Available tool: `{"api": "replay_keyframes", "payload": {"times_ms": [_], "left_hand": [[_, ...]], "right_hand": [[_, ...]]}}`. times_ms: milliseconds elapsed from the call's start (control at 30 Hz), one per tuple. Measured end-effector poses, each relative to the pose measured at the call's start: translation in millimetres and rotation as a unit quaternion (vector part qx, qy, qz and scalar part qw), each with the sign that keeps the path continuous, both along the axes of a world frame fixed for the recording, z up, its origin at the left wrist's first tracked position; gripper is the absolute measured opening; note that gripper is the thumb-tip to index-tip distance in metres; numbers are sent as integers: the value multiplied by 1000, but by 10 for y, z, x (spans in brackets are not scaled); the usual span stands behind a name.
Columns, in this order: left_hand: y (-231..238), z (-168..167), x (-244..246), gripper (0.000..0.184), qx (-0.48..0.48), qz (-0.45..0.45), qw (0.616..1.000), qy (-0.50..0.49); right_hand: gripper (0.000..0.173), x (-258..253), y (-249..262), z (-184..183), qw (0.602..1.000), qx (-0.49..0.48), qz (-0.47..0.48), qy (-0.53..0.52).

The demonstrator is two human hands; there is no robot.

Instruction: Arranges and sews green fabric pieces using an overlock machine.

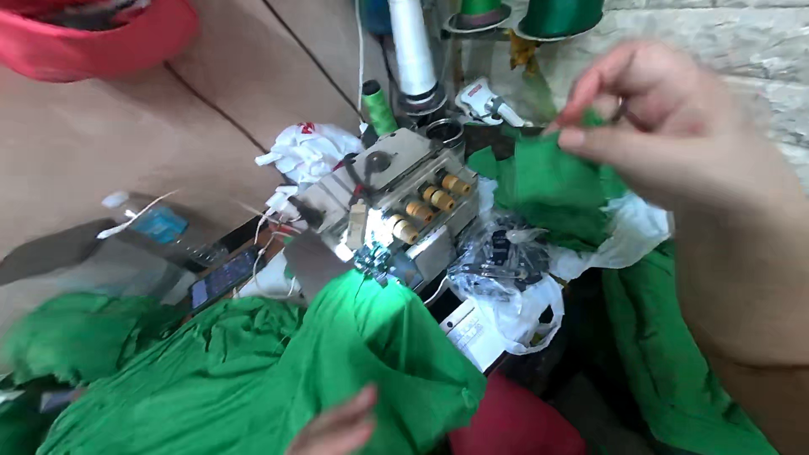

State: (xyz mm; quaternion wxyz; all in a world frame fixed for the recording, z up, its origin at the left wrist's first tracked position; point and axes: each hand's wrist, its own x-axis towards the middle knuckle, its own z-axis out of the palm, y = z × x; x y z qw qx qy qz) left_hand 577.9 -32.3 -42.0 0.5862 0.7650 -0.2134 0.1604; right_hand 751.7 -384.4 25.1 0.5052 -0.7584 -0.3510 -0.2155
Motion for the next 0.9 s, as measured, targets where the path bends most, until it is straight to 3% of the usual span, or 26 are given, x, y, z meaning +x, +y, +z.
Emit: {"api": "replay_keyframes", "payload": {"times_ms": [67, 133, 167, 233, 333, 400, 467, 533, 567, 633, 667, 700, 800, 833, 900], "left_hand": [[-286, -103, 195, 44, -12, -19, 1000, 1], [-517, -270, 330, 69, -43, -51, 997, 33], [-578, -351, 353, 70, -77, -81, 992, 65], [-552, -504, 295, 52, -133, -135, 972, 137], [-297, -672, 27, 27, -150, -140, 955, 214], [-72, -730, -205, 20, -114, -99, 954, 258], [133, -717, -416, 16, -1, -51, 957, 284], [200, -644, -552, 28, 164, 12, 950, 265], [189, -603, -579, 46, 213, 44, 946, 240], [148, -561, -545, 76, 211, 90, 960, 158], [131, -566, -498, 78, 167, 97, 973, 122], [111, -588, -450, 70, 104, 100, 985, 97], [-21, -640, -340, 21, -60, 154, 985, 52], [-54, -654, -324, 17, -78, 173, 981, 35], [-96, -676, -306, 16, -81, 194, 978, -3]], "right_hand": [[10, -264, 345, -135, 992, -27, 119, -26], [24, -418, 617, -329, 974, -42, 224, -5], [28, -445, 716, -437, 966, -46, 254, 9], [32, -434, 864, -644, 964, -34, 260, 38], [37, -399, 987, -922, 970, -3, 219, 102], [38, -410, 1043, -1089, 969, 15, 201, 145], [38, -480, 1112, -1215, 966, 17, 197, 166], [40, -668, 1251, -1243, 967, -9, 201, 156], [39, -797, 1344, -1243, 967, -16, 215, 139], [35, -1028, 1539, -1258, 963, -13, 259, 73], [34, -1098, 1614, -1258, 959, -16, 281, 36], [33, -1130, 1669, -1242, 954, -15, 300, 7], [30, -1111, 1721, -1196, 942, 27, 335, 19], [33, -1099, 1712, -1209, 938, 38, 341, 52], [61, -1104, 1718, -1304, 941, 39, 317, 116]]}}
